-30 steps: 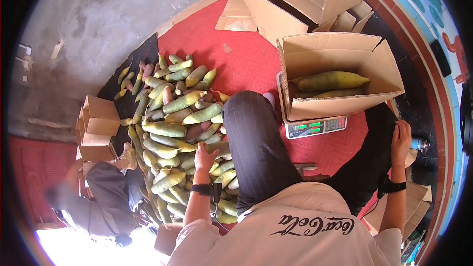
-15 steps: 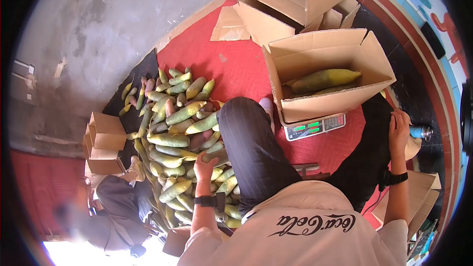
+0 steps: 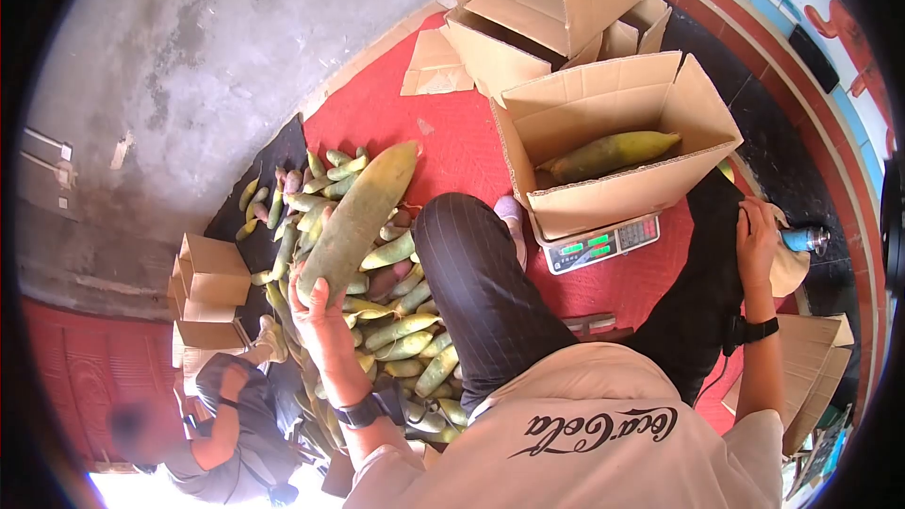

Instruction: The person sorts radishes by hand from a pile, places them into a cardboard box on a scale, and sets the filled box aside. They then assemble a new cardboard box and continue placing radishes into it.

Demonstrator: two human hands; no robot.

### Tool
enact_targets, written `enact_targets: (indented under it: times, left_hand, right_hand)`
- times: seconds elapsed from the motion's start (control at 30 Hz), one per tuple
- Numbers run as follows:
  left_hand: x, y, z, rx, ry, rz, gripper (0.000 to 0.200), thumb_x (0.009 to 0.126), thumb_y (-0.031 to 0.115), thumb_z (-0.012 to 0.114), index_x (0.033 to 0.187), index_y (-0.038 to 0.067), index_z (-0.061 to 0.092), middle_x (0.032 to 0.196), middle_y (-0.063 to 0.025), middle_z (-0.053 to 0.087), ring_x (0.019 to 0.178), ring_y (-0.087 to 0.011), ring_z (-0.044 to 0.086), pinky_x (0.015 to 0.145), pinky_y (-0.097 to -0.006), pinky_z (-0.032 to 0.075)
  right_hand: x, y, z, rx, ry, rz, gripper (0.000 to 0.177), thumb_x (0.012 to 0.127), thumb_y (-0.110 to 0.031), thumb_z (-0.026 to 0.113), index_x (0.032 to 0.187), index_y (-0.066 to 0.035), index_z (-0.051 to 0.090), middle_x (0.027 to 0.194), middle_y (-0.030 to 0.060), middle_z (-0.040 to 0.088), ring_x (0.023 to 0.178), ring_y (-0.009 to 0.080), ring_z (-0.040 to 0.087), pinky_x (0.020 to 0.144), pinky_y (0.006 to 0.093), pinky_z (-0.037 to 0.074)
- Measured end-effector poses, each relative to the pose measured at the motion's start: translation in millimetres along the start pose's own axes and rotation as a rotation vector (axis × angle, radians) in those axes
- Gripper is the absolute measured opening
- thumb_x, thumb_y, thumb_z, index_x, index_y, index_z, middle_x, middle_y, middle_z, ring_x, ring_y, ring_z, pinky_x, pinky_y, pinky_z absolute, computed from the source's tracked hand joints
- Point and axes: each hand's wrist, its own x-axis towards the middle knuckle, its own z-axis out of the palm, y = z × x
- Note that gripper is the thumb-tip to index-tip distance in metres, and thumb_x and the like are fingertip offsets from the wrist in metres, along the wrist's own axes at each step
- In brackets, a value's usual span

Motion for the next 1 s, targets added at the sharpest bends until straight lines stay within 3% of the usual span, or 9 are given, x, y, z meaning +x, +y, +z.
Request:
enact_targets:
  times: [0.13,0.27,0.43,0.53,0.7,0.77,0.87,0.93,1.0]
  left_hand:
    - [-17,10,31,-0.127,-0.17,-0.037,0.057,0.075,0.016,0.075,0.123,0.001,0.048,0.119,-0.0122,0.053,0.111,-0.0265,0.053,0.092,-0.0424,0.049]
    - [-39,11,62,-0.175,-0.346,-0.156,0.069,0.066,0.019,0.083,0.123,0.001,0.048,0.113,-0.0078,0.056,0.106,-0.0198,0.054,0.097,-0.0339,0.04]
    - [-55,1,93,-0.248,-0.645,-0.313,0.062,0.066,0.009,0.078,0.121,0.001,0.05,0.117,-0.0136,0.058,0.109,-0.0222,0.055,0.098,-0.0363,0.04]
    - [-61,-15,105,-0.297,-0.785,-0.414,0.059,0.068,0.003,0.076,0.121,0.001,0.05,0.121,-0.017,0.057,0.113,-0.0236,0.054,0.1,-0.0374,0.039]
    - [-66,-25,119,-0.293,-0.951,-0.485,0.057,0.071,0.006,0.077,0.121,0.004,0.051,0.122,-0.0142,0.057,0.115,-0.0223,0.053,0.101,-0.036,0.038]
    - [-62,-30,121,-0.232,-0.99,-0.488,0.057,0.072,0.009,0.078,0.122,0.004,0.051,0.122,-0.0121,0.057,0.114,-0.0211,0.053,0.101,-0.0351,0.038]
    - [-52,-43,126,-0.188,-0.946,-0.439,0.054,0.077,0.017,0.075,0.123,0.004,0.049,0.118,-0.0094,0.057,0.113,-0.0192,0.052,0.1,-0.0339,0.038]
    - [-48,-49,138,-0.035,-0.951,-0.222,0.06,0.084,0.027,0.068,0.131,0.002,0.04,0.123,-0.0107,0.053,0.117,-0.0203,0.048,0.101,-0.0344,0.036]
    - [-39,-55,149,0.063,-0.926,0.078,0.064,0.085,0.024,0.066,0.136,0.002,0.035,0.127,-0.0127,0.049,0.119,-0.0218,0.046,0.102,-0.0365,0.036]
  right_hand:
    - [4,-23,-13,0.023,-0.024,0.014,0.02,0.083,-0.004,0.058,0.103,0.0,0.058,0.109,0.0166,0.058,0.101,0.0347,0.056,0.088,0.0392,0.044]
    - [16,-77,-51,0.133,-0.076,-0.024,0.04,0.081,-0.014,0.065,0.117,-0.001,0.053,0.124,0.021,0.052,0.112,0.0381,0.051,0.095,0.0416,0.04]
    - [25,-139,-79,0.296,-0.157,-0.391,0.082,0.055,-0.031,0.082,0.126,-0.009,0.049,0.138,0.019,0.04,0.124,0.0401,0.041,0.1,0.0497,0.035]
    - [19,-149,-67,0.321,-0.278,-0.443,0.088,0.047,-0.02,0.085,0.126,-0.012,0.049,0.138,0.0192,0.04,0.123,0.0406,0.042,0.098,0.052,0.036]
    - [6,-145,-46,0.362,-0.211,-0.362,0.08,0.05,-0.007,0.08,0.124,-0.005,0.048,0.109,0.0185,0.056,0.093,0.0362,0.057,0.078,0.0427,0.047]
    - [0,-138,-43,0.413,-0.26,-0.326,0.079,0.051,-0.008,0.08,0.123,-0.004,0.048,0.108,0.0186,0.056,0.091,0.0363,0.057,0.077,0.0423,0.047]
    - [4,-139,-50,0.481,-0.296,-0.295,0.078,0.052,-0.012,0.081,0.122,-0.003,0.048,0.105,0.0189,0.056,0.089,0.0367,0.057,0.075,0.0422,0.048]
    - [13,-143,-60,0.489,-0.29,-0.292,0.077,0.052,-0.014,0.082,0.121,-0.002,0.049,0.104,0.0191,0.056,0.088,0.0371,0.057,0.075,0.0424,0.048]
    - [27,-147,-69,0.361,-0.221,-0.301,0.076,0.053,-0.018,0.084,0.119,-0.001,0.05,0.104,0.0189,0.056,0.089,0.0367,0.057,0.077,0.0423,0.048]
